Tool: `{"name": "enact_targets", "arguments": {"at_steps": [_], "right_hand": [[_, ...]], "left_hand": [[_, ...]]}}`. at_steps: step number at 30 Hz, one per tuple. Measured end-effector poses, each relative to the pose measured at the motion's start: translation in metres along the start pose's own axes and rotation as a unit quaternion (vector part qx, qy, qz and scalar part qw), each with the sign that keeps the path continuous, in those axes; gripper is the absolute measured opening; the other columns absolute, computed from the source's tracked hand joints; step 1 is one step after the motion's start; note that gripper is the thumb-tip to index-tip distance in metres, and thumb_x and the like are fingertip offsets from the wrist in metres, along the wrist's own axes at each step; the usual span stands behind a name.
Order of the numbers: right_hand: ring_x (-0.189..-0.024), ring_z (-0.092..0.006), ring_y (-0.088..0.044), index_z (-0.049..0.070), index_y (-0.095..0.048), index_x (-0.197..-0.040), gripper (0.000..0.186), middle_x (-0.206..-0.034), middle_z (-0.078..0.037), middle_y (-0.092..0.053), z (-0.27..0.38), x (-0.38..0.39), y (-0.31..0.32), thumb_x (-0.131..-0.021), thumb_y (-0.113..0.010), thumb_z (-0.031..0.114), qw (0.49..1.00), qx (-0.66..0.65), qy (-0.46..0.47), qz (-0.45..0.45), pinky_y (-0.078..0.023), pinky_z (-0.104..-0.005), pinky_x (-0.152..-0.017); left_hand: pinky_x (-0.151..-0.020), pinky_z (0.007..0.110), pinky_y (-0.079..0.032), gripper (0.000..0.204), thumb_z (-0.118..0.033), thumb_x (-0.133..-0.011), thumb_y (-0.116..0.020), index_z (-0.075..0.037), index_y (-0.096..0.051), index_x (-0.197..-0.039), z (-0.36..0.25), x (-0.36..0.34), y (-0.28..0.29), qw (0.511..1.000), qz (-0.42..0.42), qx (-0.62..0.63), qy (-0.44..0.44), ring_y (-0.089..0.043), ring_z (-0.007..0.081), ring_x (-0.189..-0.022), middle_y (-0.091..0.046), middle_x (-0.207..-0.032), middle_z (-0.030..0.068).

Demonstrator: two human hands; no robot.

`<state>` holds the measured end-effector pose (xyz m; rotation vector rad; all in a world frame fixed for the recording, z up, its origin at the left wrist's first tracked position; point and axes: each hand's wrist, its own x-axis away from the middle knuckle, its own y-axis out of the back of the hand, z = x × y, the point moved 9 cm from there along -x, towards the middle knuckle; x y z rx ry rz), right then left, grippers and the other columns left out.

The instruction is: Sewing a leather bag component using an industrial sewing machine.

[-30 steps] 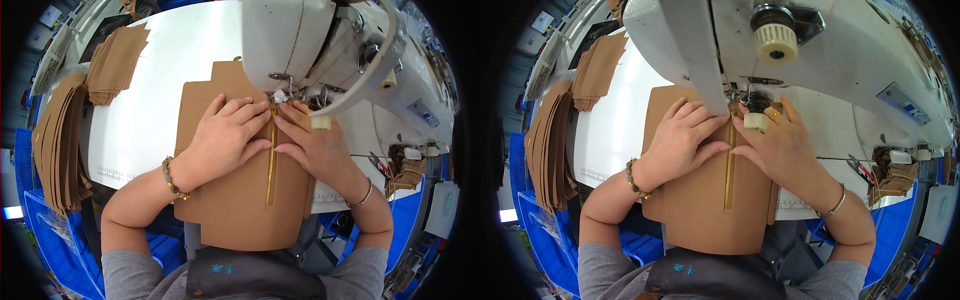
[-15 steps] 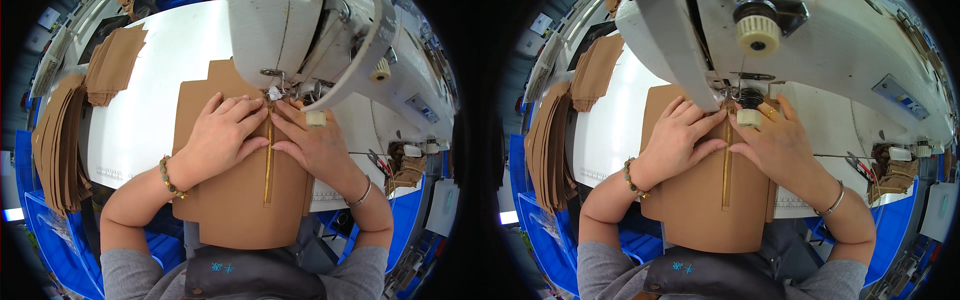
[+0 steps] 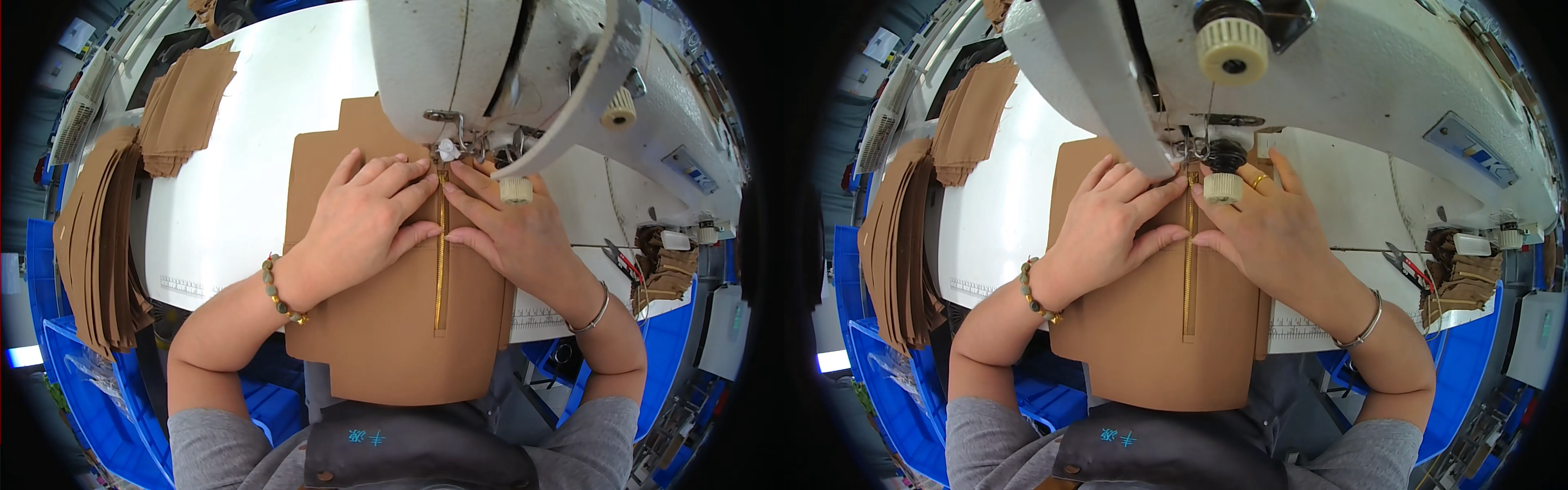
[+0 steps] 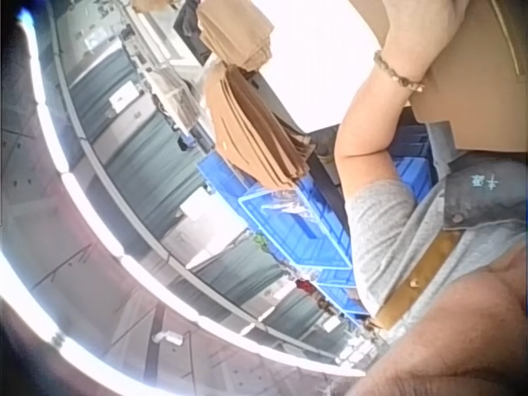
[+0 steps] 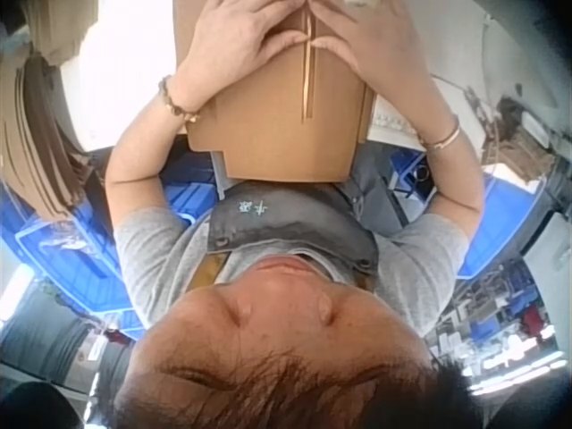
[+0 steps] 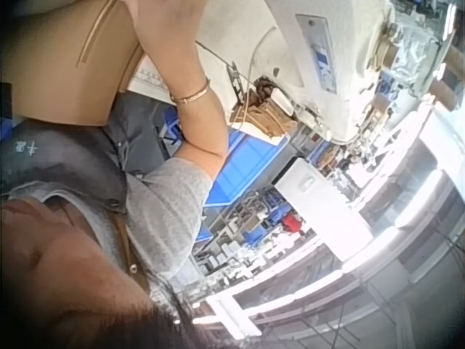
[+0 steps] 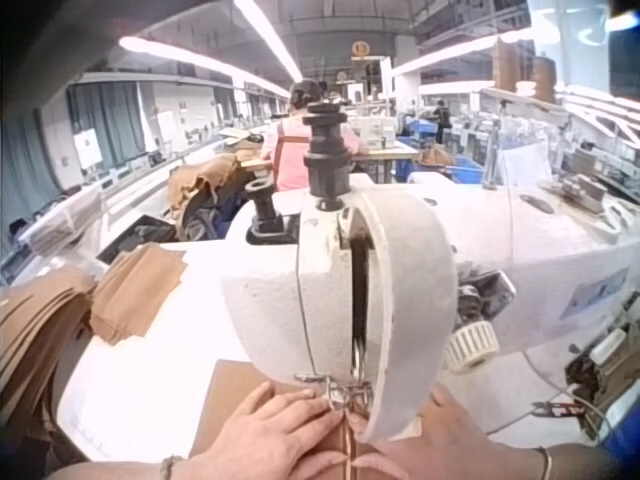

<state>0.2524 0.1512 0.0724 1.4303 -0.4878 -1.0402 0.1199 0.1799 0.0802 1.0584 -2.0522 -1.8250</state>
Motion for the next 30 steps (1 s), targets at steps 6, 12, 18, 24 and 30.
{"name": "enact_targets", "arguments": {"at_steps": [6, 12, 18, 24, 30], "right_hand": [[-0.120, -0.0316, -0.064, 0.012, -0.074, -0.128, 0.052, -0.121, -0.009, -0.073, -0.001, -0.004, 0.001, -0.090, -0.073, 0.046, 1.000, 0.002, 0.002, -0.011, -0.034, -0.0566, -0.121], [-0.089, -0.0258, -0.072, 0.006, -0.083, -0.096, 0.021, -0.095, -0.010, -0.077, -0.052, -0.002, 0.054, -0.092, -0.076, 0.025, 0.972, -0.094, -0.167, -0.133, -0.054, -0.0411, -0.089], [-0.069, -0.0148, -0.066, 0.003, -0.082, -0.098, 0.012, -0.081, -0.009, -0.077, -0.070, -0.001, 0.074, -0.094, -0.075, 0.011, 0.937, -0.191, -0.174, -0.235, -0.051, -0.0283, -0.067], [-0.071, -0.0141, -0.068, 0.002, -0.081, -0.098, 0.011, -0.083, -0.006, -0.078, -0.072, 0.000, 0.070, -0.095, -0.074, 0.009, 0.919, -0.246, -0.182, -0.249, -0.052, -0.0279, -0.068], [-0.077, -0.0214, -0.070, 0.006, -0.081, -0.103, 0.014, -0.084, -0.009, -0.075, -0.070, 0.000, 0.055, -0.094, -0.074, 0.013, 0.943, -0.225, -0.171, -0.175, -0.054, -0.0331, -0.077]], "left_hand": [[-0.113, 0.056, -0.041, 0.053, -0.041, -0.093, -0.074, -0.009, -0.068, -0.134, 0.000, -0.002, 0.001, 1.000, -0.007, -0.010, 0.000, -0.059, 0.0313, -0.126, -0.066, -0.129, 0.0085], [-0.114, 0.056, -0.042, 0.053, -0.041, -0.093, -0.074, -0.009, -0.068, -0.134, 0.001, -0.003, 0.001, 1.000, -0.005, -0.011, -0.002, -0.059, 0.0309, -0.123, -0.066, -0.127, 0.0080], [-0.114, 0.056, -0.042, 0.052, -0.041, -0.093, -0.074, -0.009, -0.069, -0.133, 0.000, -0.002, 0.000, 1.000, -0.004, -0.012, -0.002, -0.060, 0.0302, -0.120, -0.066, -0.125, 0.0079], [-0.114, 0.056, -0.041, 0.052, -0.042, -0.093, -0.074, -0.009, -0.068, -0.133, -0.002, 0.000, 0.000, 1.000, -0.001, -0.019, -0.001, -0.060, 0.0300, -0.122, -0.066, -0.127, 0.0075], [-0.115, 0.057, -0.041, 0.051, -0.042, -0.092, -0.074, -0.012, -0.069, -0.133, -0.003, 0.002, 0.001, 0.999, -0.011, -0.034, -0.001, -0.060, 0.0282, -0.122, -0.067, -0.128, 0.0058]]}}
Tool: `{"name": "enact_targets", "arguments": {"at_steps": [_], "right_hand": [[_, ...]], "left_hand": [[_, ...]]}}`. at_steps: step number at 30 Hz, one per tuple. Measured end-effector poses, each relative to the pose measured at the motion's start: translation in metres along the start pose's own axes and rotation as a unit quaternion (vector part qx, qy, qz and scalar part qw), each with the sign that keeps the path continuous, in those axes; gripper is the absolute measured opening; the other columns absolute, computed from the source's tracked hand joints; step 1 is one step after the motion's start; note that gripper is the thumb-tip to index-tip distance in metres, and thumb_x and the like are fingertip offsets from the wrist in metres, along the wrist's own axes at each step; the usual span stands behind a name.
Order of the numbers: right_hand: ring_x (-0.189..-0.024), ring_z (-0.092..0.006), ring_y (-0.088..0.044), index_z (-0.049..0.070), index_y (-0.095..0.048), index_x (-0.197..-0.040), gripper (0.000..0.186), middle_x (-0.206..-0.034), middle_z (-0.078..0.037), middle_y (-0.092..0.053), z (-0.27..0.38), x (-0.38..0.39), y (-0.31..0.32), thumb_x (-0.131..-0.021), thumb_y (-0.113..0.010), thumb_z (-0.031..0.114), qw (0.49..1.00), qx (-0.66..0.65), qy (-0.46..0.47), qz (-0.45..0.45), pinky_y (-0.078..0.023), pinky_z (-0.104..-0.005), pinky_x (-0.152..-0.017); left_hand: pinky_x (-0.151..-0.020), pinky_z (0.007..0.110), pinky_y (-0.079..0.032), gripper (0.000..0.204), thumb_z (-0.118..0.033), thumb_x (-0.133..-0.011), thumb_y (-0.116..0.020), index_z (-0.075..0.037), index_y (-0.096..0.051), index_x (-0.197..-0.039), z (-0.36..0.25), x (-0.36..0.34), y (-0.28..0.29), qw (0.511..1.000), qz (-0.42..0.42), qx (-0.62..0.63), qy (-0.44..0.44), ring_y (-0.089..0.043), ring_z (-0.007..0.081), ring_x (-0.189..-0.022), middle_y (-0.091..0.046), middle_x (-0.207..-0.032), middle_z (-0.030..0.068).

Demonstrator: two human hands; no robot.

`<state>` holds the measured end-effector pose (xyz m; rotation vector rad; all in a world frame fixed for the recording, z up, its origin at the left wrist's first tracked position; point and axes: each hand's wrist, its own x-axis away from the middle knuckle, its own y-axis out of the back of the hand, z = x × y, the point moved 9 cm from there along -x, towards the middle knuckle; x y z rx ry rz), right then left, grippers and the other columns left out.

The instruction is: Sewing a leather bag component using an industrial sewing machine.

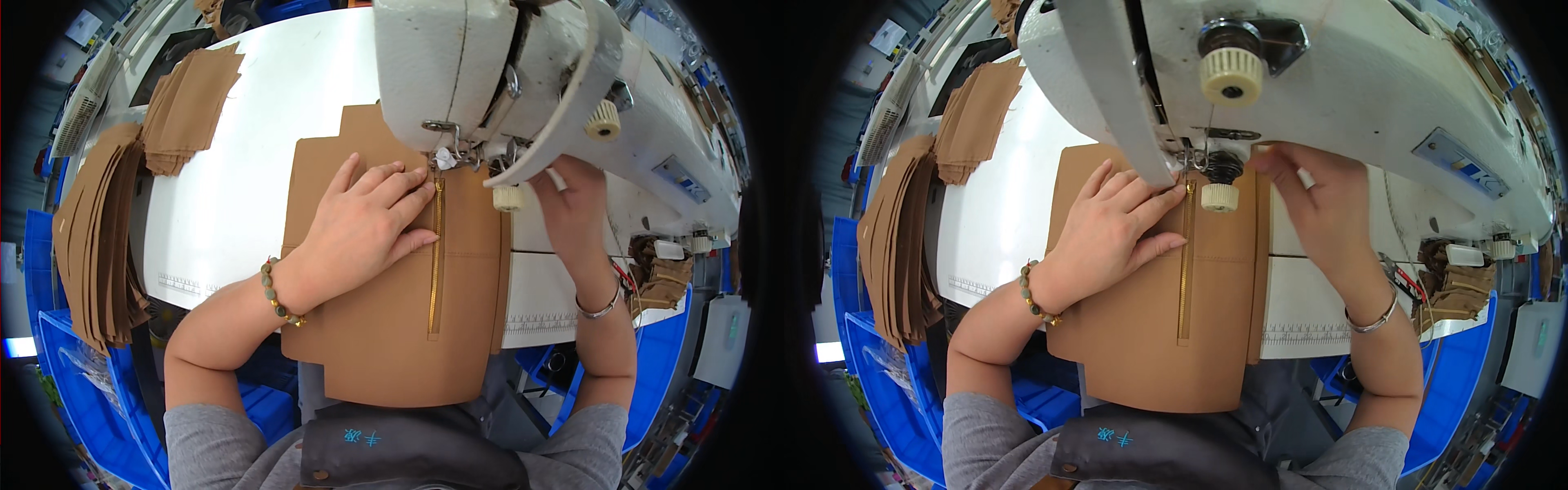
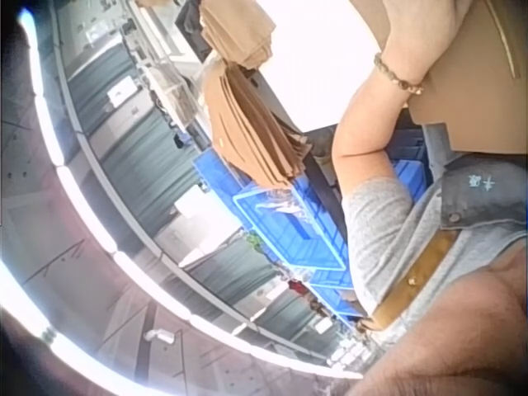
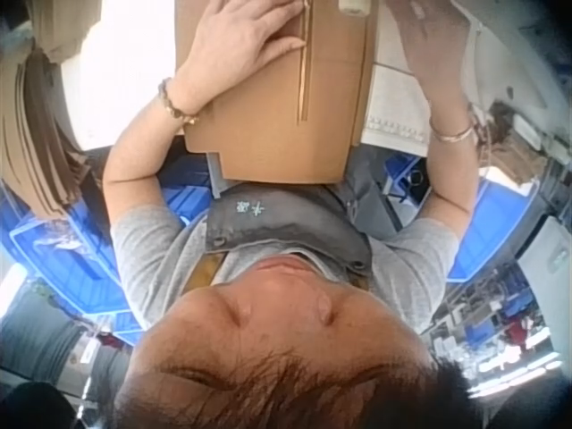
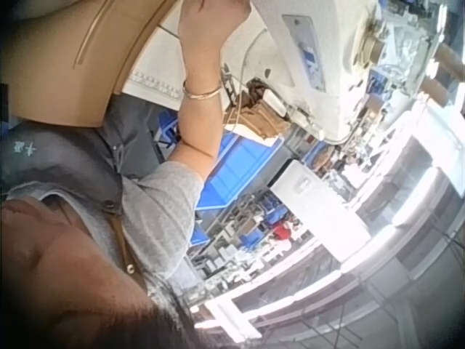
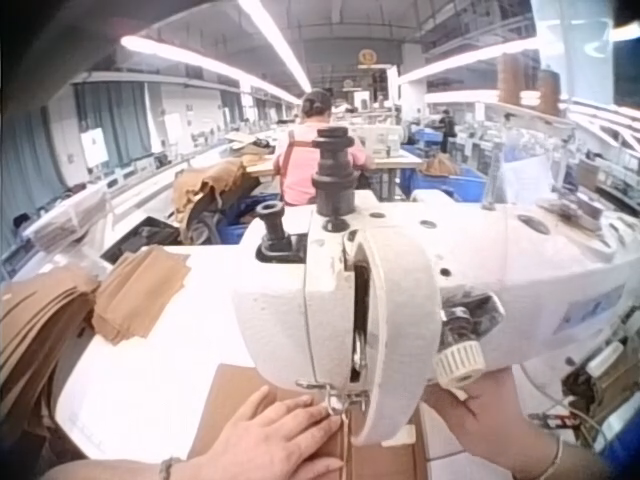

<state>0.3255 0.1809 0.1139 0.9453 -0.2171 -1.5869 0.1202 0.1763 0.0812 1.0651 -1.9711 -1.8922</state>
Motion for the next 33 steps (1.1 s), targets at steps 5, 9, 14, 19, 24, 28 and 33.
{"name": "enact_targets", "arguments": {"at_steps": [5, 9, 14, 19, 24, 28, 33], "right_hand": [[-0.096, -0.0299, -0.065, 0.014, -0.077, -0.120, 0.029, -0.088, -0.009, -0.067, 0.028, 0.022, -0.051, -0.094, -0.073, 0.025, 0.969, 0.129, 0.183, 0.108, -0.050, -0.0443, -0.097], [-0.099, -0.0330, -0.062, 0.018, -0.077, -0.122, 0.035, -0.086, -0.009, -0.064, 0.031, 0.030, -0.068, -0.092, -0.073, 0.035, 0.951, 0.199, 0.208, 0.110, -0.046, -0.0484, -0.103], [-0.102, -0.0333, -0.063, 0.020, -0.077, -0.123, 0.035, -0.087, -0.010, -0.065, 0.027, 0.027, -0.066, -0.092, -0.073, 0.036, 0.952, 0.202, 0.204, 0.105, -0.046, -0.0474, -0.104], [-0.103, -0.0324, -0.064, 0.016, -0.075, -0.126, 0.043, -0.093, -0.010, -0.069, 0.031, 0.029, -0.072, -0.089, -0.076, 0.039, 0.948, 0.195, 0.219, 0.124, -0.047, -0.0476, -0.106], [-0.104, -0.0297, -0.066, 0.006, -0.072, -0.122, 0.052, -0.109, -0.011, -0.073, 0.042, 0.036, -0.068, -0.083, -0.081, 0.040, 0.943, 0.184, 0.243, 0.137, -0.045, -0.0484, -0.113], [-0.122, -0.0288, -0.066, 0.007, -0.068, -0.135, 0.059, -0.143, -0.008, -0.065, 0.037, 0.038, -0.073, -0.089, -0.076, 0.044, 0.930, 0.219, 0.220, 0.198, -0.049, -0.0451, -0.103], [-0.125, -0.0305, -0.064, 0.007, -0.067, -0.136, 0.061, -0.144, -0.010, -0.064, 0.035, 0.040, -0.076, -0.089, -0.075, 0.045, 0.924, 0.229, 0.217, 0.218, -0.048, -0.0456, -0.105]], "left_hand": [[-0.114, 0.055, -0.042, 0.043, -0.040, -0.091, -0.075, -0.017, -0.074, -0.128, -0.005, 0.003, 0.001, 0.999, 0.002, -0.007, -0.032, -0.061, 0.0258, -0.120, -0.067, -0.125, 0.0033], [-0.112, 0.052, -0.044, 0.039, -0.037, -0.090, -0.075, -0.019, -0.077, -0.125, -0.007, 0.002, 0.003, 0.999, -0.007, -0.001, -0.041, -0.061, 0.0261, -0.119, -0.067, -0.122, 0.0035], [-0.111, 0.051, -0.045, 0.038, -0.035, -0.090, -0.076, -0.018, -0.077, -0.124, -0.009, 0.002, 0.004, 0.999, -0.006, -0.003, -0.047, -0.061, 0.0268, -0.119, -0.067, -0.122, 0.0045], [-0.109, 0.047, -0.049, 0.046, -0.035, -0.088, -0.077, -0.010, -0.074, -0.127, -0.007, 0.002, 0.002, 0.998, -0.004, 0.049, -0.049, -0.064, 0.0304, -0.116, -0.068, -0.128, 0.0088], [-0.111, 0.048, -0.048, 0.062, -0.042, -0.085, -0.079, -0.003, -0.067, -0.131, -0.004, 0.006, 0.002, 0.997, -0.002, 0.069, -0.022, -0.064, 0.0335, -0.121, -0.067, -0.133, 0.0132], [-0.113, 0.049, -0.047, 0.069, -0.047, -0.082, -0.080, -0.001, -0.067, -0.132, -0.005, 0.006, 0.000, 0.996, 0.001, 0.086, -0.019, -0.063, 0.0346, -0.125, -0.067, -0.134, 0.0149], [-0.113, 0.050, -0.047, 0.068, -0.046, -0.082, -0.080, -0.001, -0.067, -0.132, -0.007, 0.006, 0.000, 0.996, 0.006, 0.083, -0.022, -0.062, 0.0349, -0.127, -0.066, -0.135, 0.0147]]}}
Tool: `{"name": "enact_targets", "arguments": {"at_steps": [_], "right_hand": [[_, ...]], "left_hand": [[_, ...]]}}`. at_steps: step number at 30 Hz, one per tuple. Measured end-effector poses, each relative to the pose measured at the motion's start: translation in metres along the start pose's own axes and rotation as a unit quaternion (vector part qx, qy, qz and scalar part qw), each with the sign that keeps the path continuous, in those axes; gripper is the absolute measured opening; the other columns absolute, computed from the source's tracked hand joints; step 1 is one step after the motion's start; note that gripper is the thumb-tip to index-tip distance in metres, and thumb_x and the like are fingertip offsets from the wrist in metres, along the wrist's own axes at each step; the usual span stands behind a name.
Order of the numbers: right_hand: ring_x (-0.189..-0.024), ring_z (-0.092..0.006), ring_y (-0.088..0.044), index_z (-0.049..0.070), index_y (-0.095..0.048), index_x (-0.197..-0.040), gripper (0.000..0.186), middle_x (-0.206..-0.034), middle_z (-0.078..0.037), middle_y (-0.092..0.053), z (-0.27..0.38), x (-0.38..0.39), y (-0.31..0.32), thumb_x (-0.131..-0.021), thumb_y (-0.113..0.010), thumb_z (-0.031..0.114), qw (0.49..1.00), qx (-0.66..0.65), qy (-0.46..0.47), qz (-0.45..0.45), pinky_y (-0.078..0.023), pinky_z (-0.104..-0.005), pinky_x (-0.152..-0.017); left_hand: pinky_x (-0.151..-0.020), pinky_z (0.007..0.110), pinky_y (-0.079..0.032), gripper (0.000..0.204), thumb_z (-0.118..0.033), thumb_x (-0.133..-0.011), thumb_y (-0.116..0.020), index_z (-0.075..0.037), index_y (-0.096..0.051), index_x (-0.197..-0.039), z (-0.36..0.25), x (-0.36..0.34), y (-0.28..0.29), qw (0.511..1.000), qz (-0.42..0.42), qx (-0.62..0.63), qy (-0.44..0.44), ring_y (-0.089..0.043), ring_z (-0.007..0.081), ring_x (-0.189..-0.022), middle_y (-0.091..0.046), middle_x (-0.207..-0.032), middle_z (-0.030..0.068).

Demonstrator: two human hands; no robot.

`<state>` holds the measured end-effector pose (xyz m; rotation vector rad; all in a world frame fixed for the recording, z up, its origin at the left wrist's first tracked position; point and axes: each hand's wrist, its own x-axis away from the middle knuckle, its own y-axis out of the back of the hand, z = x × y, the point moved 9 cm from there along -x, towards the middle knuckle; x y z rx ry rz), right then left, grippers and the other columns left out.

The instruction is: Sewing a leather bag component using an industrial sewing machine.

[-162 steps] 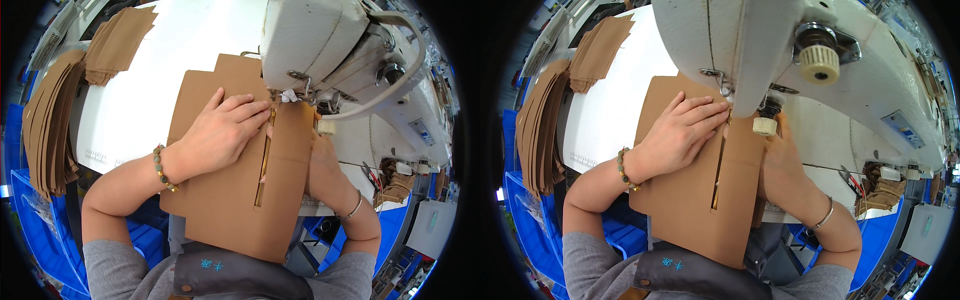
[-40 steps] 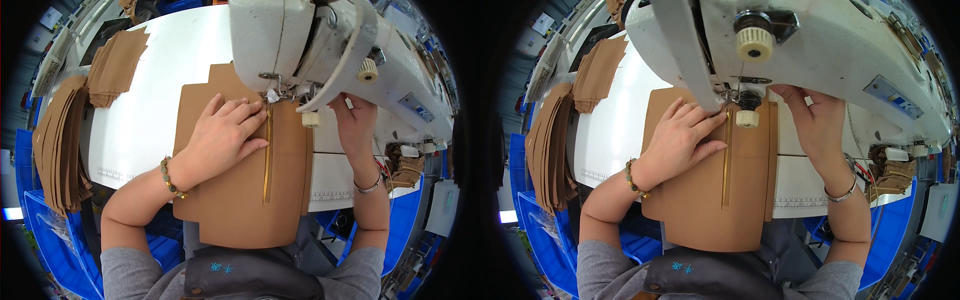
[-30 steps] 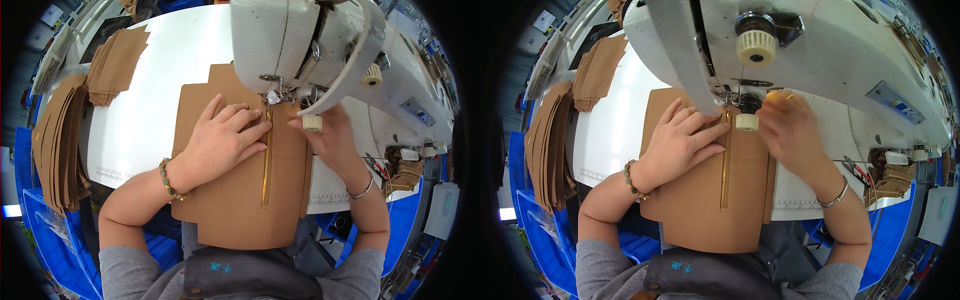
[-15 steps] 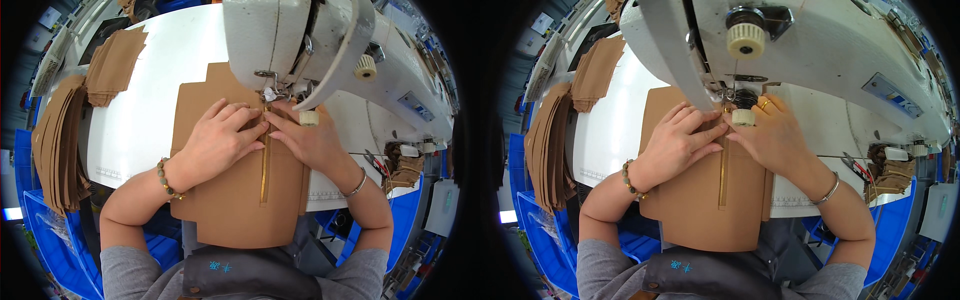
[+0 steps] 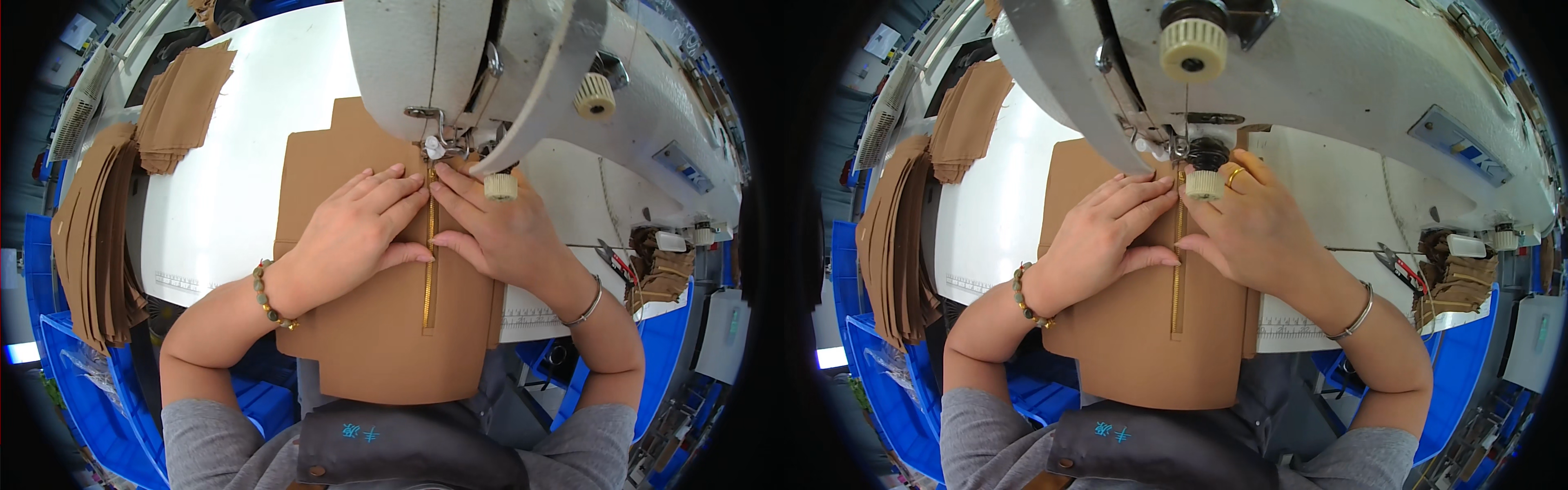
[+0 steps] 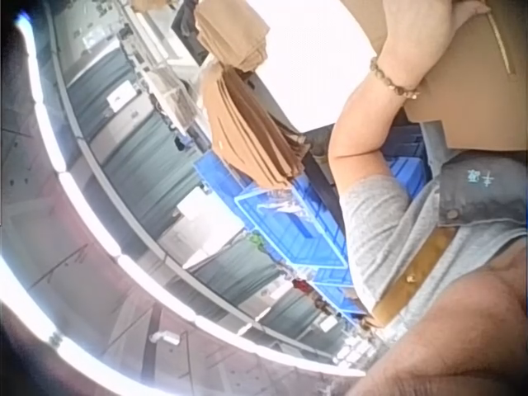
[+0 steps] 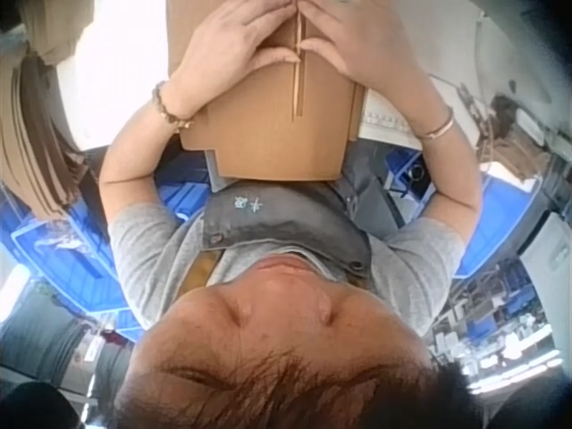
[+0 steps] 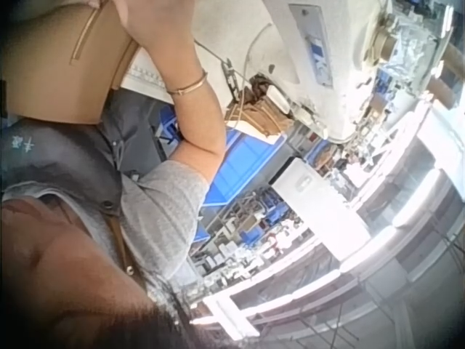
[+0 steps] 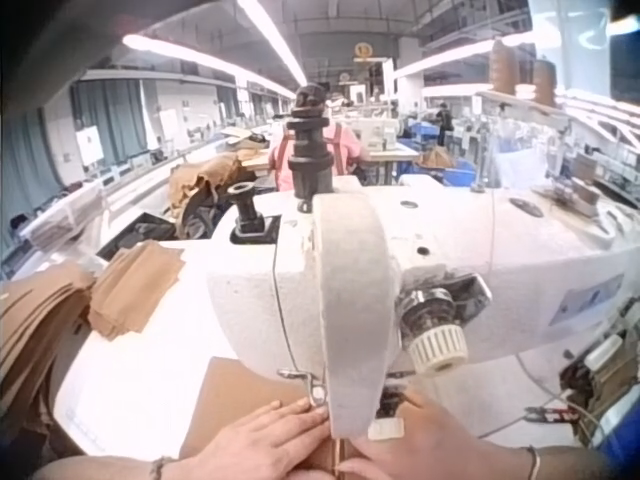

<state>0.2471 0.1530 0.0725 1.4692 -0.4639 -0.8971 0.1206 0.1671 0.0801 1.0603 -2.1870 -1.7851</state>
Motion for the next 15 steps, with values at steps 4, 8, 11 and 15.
{"name": "enact_targets", "arguments": {"at_steps": [4, 8, 11, 15], "right_hand": [[-0.125, -0.0311, -0.063, 0.007, -0.067, -0.136, 0.061, -0.144, -0.010, -0.064, -0.0005, -0.0009, -0.0007, -0.089, -0.076, 0.044, 1.000, 0.002, -0.002, 0.000, -0.048, -0.0459, -0.106], [-0.117, -0.0323, -0.064, 0.004, -0.068, -0.132, 0.061, -0.129, -0.012, -0.068, -0.0018, -0.0055, 0.0039, -0.087, -0.077, 0.044, 0.999, 0.005, -0.003, -0.046, -0.046, -0.0478, -0.110], [-0.109, -0.0335, -0.065, 0.001, -0.068, -0.131, 0.064, -0.115, -0.014, -0.072, -0.0013, -0.0062, 0.0057, -0.087, -0.077, 0.045, 0.998, 0.003, 0.001, -0.067, -0.044, -0.0493, -0.114], [-0.111, -0.0347, -0.065, 0.000, -0.066, -0.135, 0.066, -0.118, -0.014, -0.072, -0.0033, -0.0066, 0.0061, -0.088, -0.076, 0.046, 0.997, -0.003, -0.002, -0.077, -0.044, -0.0491, -0.114]], "left_hand": [[-0.115, 0.052, -0.045, 0.068, -0.048, -0.084, -0.077, -0.002, -0.067, -0.132, 0.0004, -0.0016, -0.0004, 1.000, 0.008, -0.026, -0.001, -0.062, 0.0339, -0.126, -0.066, -0.136, 0.0136], [-0.115, 0.053, -0.044, 0.067, -0.050, -0.086, -0.075, -0.003, -0.067, -0.134, 0.0048, -0.0052, -0.0006, 0.999, 0.005, -0.044, 0.003, -0.062, 0.0329, -0.125, -0.066, -0.137, 0.0123], [-0.115, 0.053, -0.044, 0.067, -0.051, -0.087, -0.074, -0.005, -0.067, -0.135, 0.0074, -0.0050, -0.0016, 0.999, 0.011, -0.047, 0.006, -0.063, 0.0323, -0.124, -0.066, -0.137, 0.0107], [-0.114, 0.053, -0.045, 0.067, -0.052, -0.087, -0.074, -0.006, -0.068, -0.135, 0.0095, -0.0068, -0.0007, 0.999, 0.004, -0.050, 0.003, -0.064, 0.0319, -0.121, -0.066, -0.135, 0.0095]]}}
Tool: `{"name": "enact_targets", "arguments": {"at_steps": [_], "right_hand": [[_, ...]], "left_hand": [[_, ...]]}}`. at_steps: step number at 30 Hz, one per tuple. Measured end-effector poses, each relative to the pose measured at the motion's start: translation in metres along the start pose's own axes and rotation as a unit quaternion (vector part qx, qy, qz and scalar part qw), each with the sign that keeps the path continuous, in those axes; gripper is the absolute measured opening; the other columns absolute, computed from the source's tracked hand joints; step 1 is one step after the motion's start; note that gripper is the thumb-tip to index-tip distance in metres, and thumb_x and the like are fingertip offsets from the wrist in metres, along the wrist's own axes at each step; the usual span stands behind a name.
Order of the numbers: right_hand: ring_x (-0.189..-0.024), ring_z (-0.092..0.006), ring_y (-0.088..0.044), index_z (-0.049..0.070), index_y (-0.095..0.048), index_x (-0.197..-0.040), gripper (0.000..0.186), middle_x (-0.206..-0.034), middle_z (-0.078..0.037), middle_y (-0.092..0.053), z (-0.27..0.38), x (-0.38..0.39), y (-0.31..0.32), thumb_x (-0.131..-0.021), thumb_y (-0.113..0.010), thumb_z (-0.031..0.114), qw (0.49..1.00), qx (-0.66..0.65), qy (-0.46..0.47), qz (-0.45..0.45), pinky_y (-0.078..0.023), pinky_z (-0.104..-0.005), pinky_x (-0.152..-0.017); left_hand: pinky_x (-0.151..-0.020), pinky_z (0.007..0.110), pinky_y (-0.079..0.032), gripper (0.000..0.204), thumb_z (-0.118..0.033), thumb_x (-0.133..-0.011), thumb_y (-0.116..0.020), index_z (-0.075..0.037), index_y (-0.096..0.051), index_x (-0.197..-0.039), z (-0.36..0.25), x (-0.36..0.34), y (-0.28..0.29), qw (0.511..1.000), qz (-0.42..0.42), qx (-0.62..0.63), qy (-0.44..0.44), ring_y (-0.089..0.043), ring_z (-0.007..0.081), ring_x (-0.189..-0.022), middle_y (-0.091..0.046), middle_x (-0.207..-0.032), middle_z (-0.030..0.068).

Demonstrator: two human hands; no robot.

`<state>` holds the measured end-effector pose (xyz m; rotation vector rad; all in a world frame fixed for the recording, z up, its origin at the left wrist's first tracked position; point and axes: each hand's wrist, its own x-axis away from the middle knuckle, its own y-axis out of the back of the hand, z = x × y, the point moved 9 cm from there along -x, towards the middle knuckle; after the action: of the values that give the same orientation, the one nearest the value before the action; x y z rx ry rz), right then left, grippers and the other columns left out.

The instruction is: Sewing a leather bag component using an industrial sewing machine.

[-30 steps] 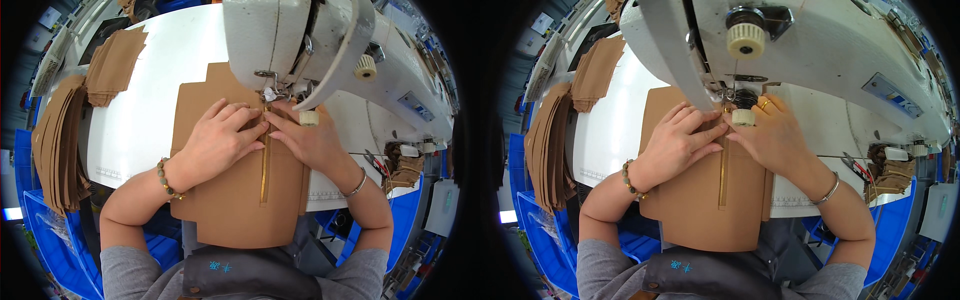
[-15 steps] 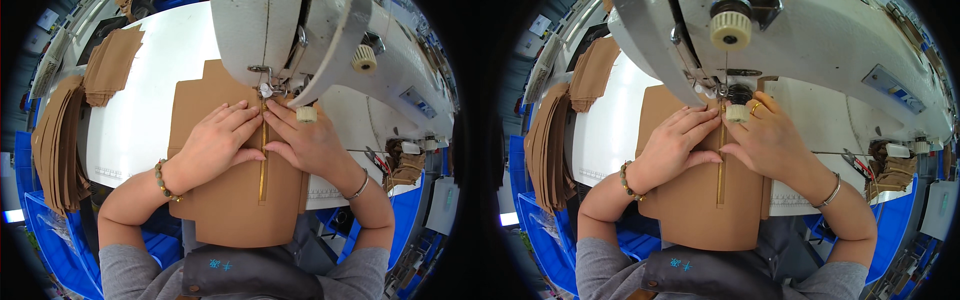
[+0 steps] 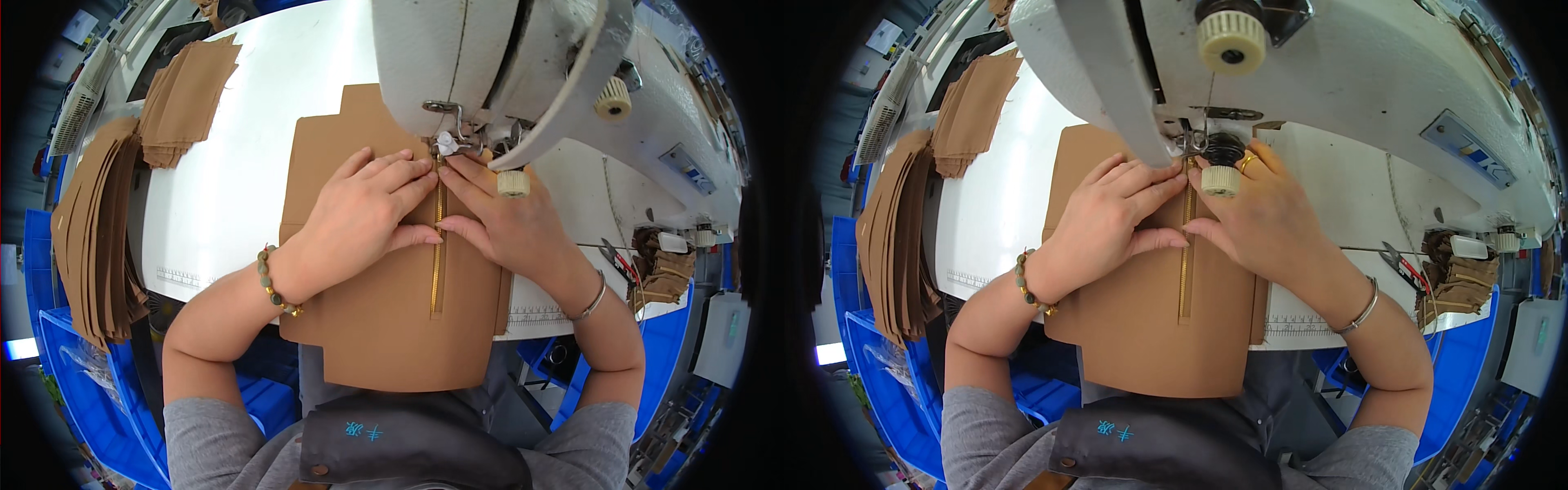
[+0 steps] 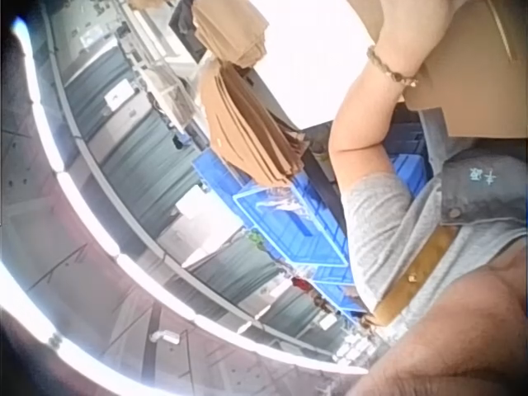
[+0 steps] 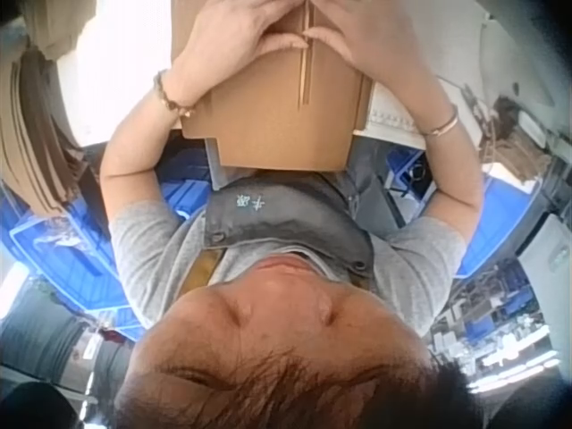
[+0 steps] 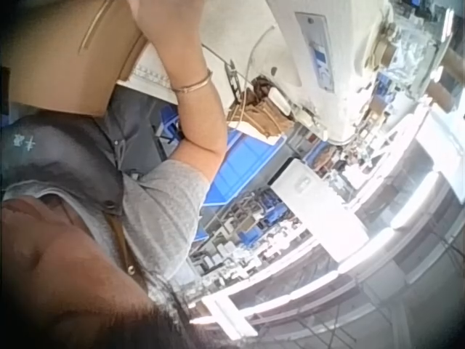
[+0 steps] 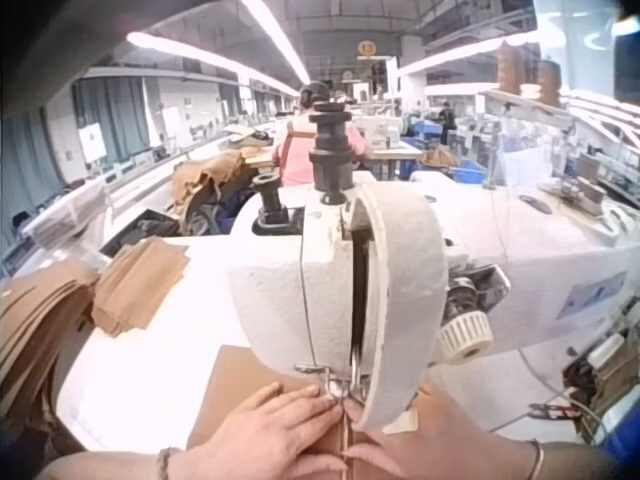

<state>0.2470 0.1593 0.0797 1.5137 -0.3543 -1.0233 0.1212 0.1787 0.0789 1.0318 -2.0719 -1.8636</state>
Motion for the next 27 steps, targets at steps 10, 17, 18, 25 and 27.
{"name": "enact_targets", "arguments": {"at_steps": [10, 17, 18, 25, 27], "right_hand": [[-0.113, -0.0362, -0.065, 0.001, -0.068, -0.132, 0.060, -0.118, -0.016, -0.072, -0.008, -0.002, -0.004, -0.091, -0.074, 0.044, 1.000, -0.016, -0.024, 0.011, -0.043, -0.0499, -0.114], [-0.110, -0.0368, -0.066, 0.002, -0.069, -0.130, 0.056, -0.110, -0.016, -0.073, -0.010, -0.001, -0.007, -0.091, -0.075, 0.042, 1.000, -0.016, -0.027, 0.005, -0.042, -0.0519, -0.115], [-0.110, -0.0371, -0.066, 0.003, -0.070, -0.130, 0.055, -0.108, -0.016, -0.073, -0.011, -0.001, -0.006, -0.090, -0.075, 0.042, 0.999, -0.016, -0.028, 0.004, -0.041, -0.0524, -0.116], [-0.090, -0.0293, -0.066, 0.010, -0.073, -0.127, 0.049, -0.089, -0.009, -0.070, -0.003, -0.001, 0.011, -0.089, -0.076, 0.041, 0.998, 0.040, 0.011, -0.054, -0.051, -0.0432, -0.095], [-0.078, -0.0242, -0.063, 0.014, -0.076, -0.122, 0.043, -0.081, -0.006, -0.066, -0.003, 0.001, 0.016, -0.089, -0.077, 0.041, 0.991, 0.110, -0.013, -0.082, -0.050, -0.0376, -0.081]], "left_hand": [[-0.114, 0.052, -0.045, 0.066, -0.051, -0.086, -0.074, -0.007, -0.069, -0.135, 0.004, -0.003, 0.001, 1.000, -0.006, -0.007, 0.003, -0.064, 0.0309, -0.119, -0.068, -0.132, 0.0081], [-0.113, 0.052, -0.045, 0.066, -0.051, -0.086, -0.074, -0.007, -0.069, -0.135, 0.006, -0.004, 0.001, 1.000, -0.015, -0.011, 0.003, -0.065, 0.0308, -0.118, -0.069, -0.131, 0.0077], [-0.113, 0.052, -0.045, 0.066, -0.051, -0.086, -0.074, -0.007, -0.070, -0.135, 0.006, -0.004, 0.000, 1.000, -0.015, -0.015, 0.003, -0.065, 0.0309, -0.118, -0.069, -0.131, 0.0076], [-0.113, 0.051, -0.045, 0.066, -0.051, -0.087, -0.073, -0.006, -0.069, -0.135, 0.006, -0.004, 0.001, 1.000, -0.015, -0.018, -0.002, -0.065, 0.0310, -0.116, -0.069, -0.130, 0.0079], [-0.114, 0.051, -0.045, 0.066, -0.051, -0.087, -0.073, -0.006, -0.069, -0.135, 0.007, -0.002, -0.001, 1.000, -0.008, -0.015, 0.003, -0.065, 0.0312, -0.118, -0.068, -0.131, 0.0082]]}}
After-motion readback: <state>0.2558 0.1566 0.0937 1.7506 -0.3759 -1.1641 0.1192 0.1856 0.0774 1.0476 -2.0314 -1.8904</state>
